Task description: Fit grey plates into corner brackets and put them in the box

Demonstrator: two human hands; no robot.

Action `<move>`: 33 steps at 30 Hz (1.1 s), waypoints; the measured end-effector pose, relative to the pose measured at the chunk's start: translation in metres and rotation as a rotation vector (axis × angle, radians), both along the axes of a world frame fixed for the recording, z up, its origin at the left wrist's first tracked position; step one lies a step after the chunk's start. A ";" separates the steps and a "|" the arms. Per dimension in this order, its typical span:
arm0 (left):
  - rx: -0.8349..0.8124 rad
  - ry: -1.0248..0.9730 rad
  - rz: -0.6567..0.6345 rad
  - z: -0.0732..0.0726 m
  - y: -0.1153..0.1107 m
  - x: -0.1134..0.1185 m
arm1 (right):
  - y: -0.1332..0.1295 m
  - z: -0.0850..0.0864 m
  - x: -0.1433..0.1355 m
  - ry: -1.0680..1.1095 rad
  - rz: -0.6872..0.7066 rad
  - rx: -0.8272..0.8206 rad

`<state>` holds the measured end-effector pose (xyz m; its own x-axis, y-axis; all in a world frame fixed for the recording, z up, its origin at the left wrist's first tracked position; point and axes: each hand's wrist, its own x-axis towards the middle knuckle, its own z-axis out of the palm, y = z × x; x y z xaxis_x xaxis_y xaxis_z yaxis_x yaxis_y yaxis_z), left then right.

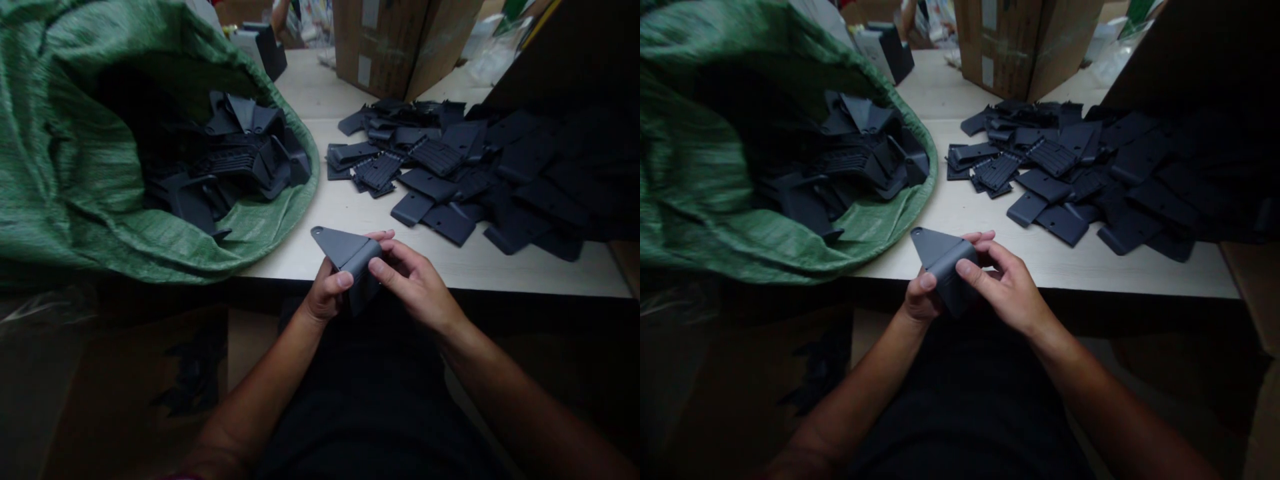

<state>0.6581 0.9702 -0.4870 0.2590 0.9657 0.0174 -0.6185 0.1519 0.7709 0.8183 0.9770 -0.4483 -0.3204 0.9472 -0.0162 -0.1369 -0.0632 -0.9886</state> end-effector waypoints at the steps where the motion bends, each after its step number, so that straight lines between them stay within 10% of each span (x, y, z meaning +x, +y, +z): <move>1: 0.012 0.013 -0.017 0.001 -0.002 0.002 | -0.001 -0.001 0.000 0.015 0.030 -0.022; 6: -0.032 -0.110 -0.082 0.022 -0.001 0.007 | -0.009 -0.008 -0.001 0.176 0.065 -0.170; 15: -0.471 -0.060 0.330 0.053 0.019 0.008 | -0.023 -0.014 -0.009 0.047 0.037 -0.050; 24: -0.127 0.410 0.282 0.049 0.016 -0.007 | -0.022 -0.002 0.000 -0.124 0.019 0.090; 28: 0.281 0.987 0.072 0.054 0.019 -0.032 | -0.014 0.010 0.015 -0.189 0.191 -0.026; 33: 0.492 1.132 -0.258 0.071 0.020 -0.039 | -0.005 0.017 0.018 -0.288 0.295 0.074</move>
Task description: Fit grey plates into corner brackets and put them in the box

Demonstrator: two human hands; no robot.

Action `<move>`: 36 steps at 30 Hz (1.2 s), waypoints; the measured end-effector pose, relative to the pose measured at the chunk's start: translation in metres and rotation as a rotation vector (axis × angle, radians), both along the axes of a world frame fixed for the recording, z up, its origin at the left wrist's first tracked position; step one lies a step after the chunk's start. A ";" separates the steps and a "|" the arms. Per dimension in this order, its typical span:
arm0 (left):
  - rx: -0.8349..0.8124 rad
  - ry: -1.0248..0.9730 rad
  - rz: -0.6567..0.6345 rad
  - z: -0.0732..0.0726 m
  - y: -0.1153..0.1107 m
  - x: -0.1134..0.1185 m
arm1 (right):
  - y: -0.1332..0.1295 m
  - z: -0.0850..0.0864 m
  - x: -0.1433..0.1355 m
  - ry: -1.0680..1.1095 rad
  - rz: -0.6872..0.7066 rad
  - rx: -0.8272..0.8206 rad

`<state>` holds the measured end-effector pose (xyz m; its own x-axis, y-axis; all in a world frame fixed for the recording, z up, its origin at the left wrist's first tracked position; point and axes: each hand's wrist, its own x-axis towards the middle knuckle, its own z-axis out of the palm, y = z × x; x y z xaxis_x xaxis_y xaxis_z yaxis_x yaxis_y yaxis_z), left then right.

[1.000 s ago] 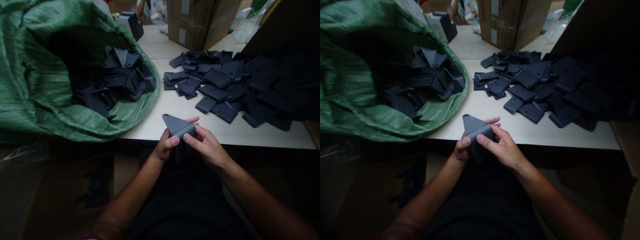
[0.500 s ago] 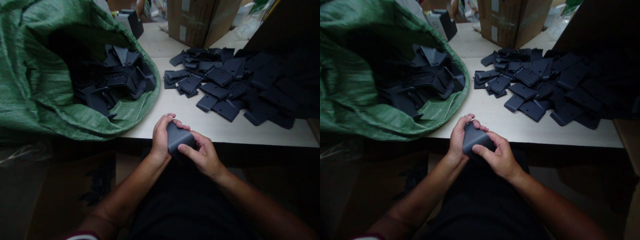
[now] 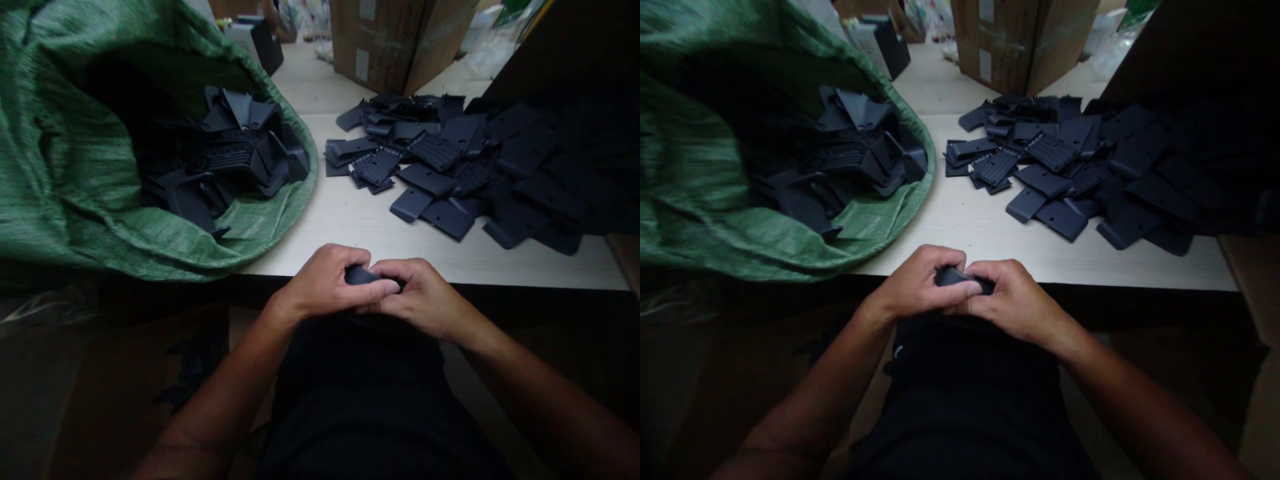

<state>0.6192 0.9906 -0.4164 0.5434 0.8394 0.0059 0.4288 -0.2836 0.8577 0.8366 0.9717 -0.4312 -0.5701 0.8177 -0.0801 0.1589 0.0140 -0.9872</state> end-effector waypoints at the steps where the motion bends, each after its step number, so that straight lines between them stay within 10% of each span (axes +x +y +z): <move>1: -0.011 -0.008 -0.008 0.001 0.001 0.000 | 0.001 0.001 0.000 -0.048 -0.017 0.066; 6: -0.158 -0.268 0.171 -0.012 0.002 -0.001 | 0.004 0.000 0.010 -0.216 -0.220 0.368; 14: -0.506 -0.656 0.386 -0.028 -0.008 0.012 | 0.005 -0.008 0.004 0.020 -0.396 0.197; 23: -0.556 -0.643 0.442 -0.043 -0.019 0.014 | 0.047 -0.002 0.012 -0.063 -0.072 -0.001; 27: -0.534 -0.566 0.416 -0.044 -0.014 0.003 | 0.058 -0.004 0.016 -0.145 -0.338 0.352; 30: -0.420 -0.712 0.654 -0.040 -0.004 -0.013 | 0.056 -0.003 0.024 -0.181 -0.588 0.477; 36: -0.204 -0.863 0.919 -0.043 0.008 -0.031 | 0.029 -0.014 0.014 0.177 -0.385 -0.135</move>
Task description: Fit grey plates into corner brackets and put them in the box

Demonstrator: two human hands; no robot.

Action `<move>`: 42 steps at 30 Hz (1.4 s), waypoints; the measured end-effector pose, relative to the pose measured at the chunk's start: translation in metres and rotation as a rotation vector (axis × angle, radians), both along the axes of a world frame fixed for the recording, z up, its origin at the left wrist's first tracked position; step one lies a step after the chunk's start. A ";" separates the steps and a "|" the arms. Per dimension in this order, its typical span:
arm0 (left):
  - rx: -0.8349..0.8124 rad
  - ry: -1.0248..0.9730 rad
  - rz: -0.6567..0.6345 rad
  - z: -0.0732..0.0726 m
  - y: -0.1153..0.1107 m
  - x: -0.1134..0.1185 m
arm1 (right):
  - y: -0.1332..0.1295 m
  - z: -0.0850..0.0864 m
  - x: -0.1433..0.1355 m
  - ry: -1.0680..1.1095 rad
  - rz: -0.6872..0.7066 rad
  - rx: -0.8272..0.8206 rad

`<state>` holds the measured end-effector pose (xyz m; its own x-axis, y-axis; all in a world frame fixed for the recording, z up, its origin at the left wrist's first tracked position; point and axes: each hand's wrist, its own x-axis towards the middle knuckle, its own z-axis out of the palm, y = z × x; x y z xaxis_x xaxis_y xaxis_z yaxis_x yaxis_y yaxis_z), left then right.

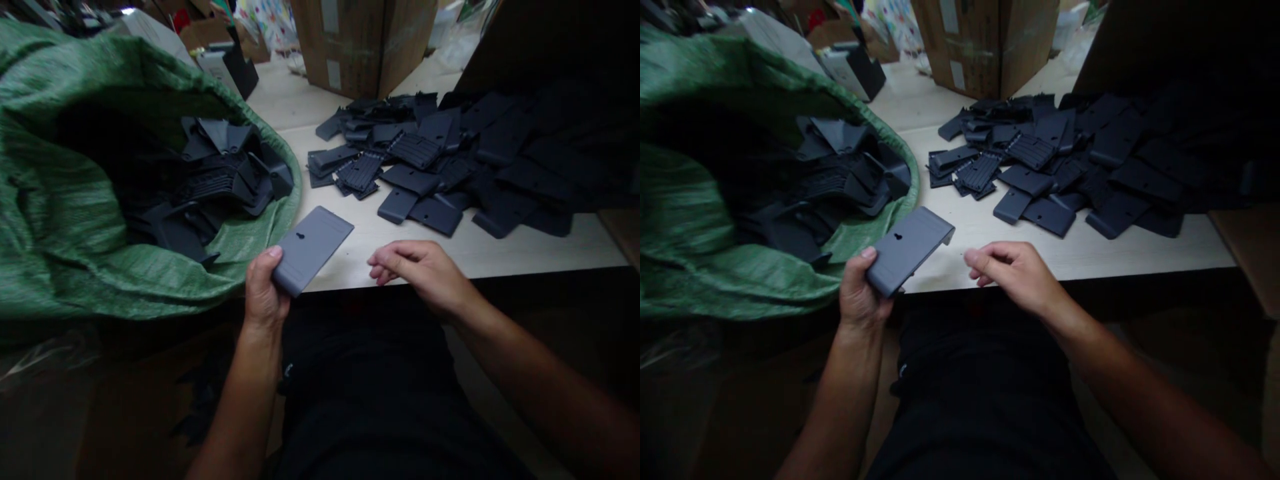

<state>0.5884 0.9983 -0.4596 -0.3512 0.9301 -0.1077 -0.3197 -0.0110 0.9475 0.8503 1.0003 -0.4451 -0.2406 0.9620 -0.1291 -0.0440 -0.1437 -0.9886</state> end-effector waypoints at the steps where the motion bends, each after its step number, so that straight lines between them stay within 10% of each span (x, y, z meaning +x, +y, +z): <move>1: 0.002 0.017 -0.033 -0.002 -0.001 0.002 | -0.004 -0.003 -0.007 0.074 0.080 -0.089; 9: 0.018 0.129 -0.312 -0.002 -0.015 0.016 | -0.015 -0.012 -0.052 0.451 0.112 -0.276; 19: -0.258 -0.337 -0.706 0.009 -0.005 0.025 | -0.025 -0.010 -0.029 -0.451 0.479 0.374; 27: -0.055 -0.335 -0.557 0.011 -0.015 0.057 | -0.046 -0.025 -0.042 -0.001 0.219 0.198; 42: -0.023 -0.239 -0.564 0.029 -0.027 0.060 | -0.058 -0.013 -0.047 0.060 0.082 0.223</move>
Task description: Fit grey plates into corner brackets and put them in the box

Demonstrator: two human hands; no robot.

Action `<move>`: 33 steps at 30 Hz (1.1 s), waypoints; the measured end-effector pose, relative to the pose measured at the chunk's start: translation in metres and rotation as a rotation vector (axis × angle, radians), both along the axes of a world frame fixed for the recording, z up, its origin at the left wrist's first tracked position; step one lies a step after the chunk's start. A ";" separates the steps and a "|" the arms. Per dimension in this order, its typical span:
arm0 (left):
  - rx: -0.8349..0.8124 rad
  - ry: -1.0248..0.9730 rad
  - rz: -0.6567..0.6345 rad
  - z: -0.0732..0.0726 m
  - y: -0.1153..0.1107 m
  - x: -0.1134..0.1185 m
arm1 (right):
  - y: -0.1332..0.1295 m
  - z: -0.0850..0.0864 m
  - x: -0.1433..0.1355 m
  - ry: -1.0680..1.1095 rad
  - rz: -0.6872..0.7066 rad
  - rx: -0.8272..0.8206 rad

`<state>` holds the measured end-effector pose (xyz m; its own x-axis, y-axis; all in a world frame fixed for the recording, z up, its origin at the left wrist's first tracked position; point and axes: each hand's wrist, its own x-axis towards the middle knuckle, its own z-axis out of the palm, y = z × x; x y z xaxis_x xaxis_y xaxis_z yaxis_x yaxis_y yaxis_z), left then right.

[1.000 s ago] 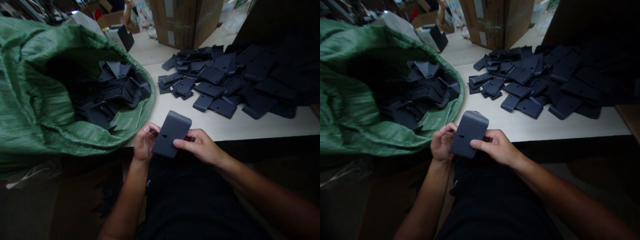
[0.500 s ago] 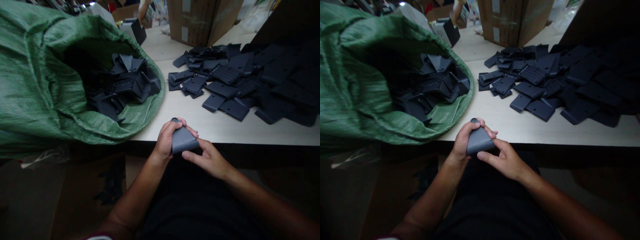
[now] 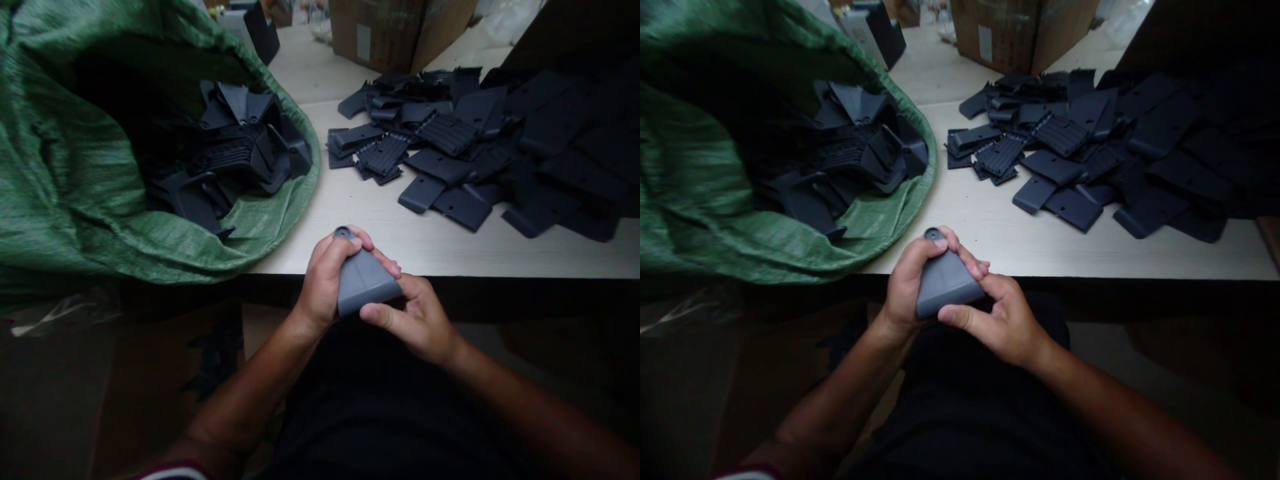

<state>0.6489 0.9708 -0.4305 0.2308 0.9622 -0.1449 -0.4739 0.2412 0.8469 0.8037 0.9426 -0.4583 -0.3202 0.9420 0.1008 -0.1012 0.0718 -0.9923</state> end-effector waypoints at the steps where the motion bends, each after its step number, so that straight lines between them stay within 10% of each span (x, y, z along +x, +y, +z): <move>1: 0.027 0.021 0.004 0.002 0.000 -0.002 | 0.002 0.002 0.000 -0.004 0.040 0.000; 24: -0.036 0.009 0.053 0.002 -0.001 -0.001 | 0.007 -0.001 0.014 0.017 0.082 -0.042; 33: -0.394 -0.265 0.163 -0.002 0.011 -0.004 | 0.009 -0.008 0.031 -0.209 0.113 0.007</move>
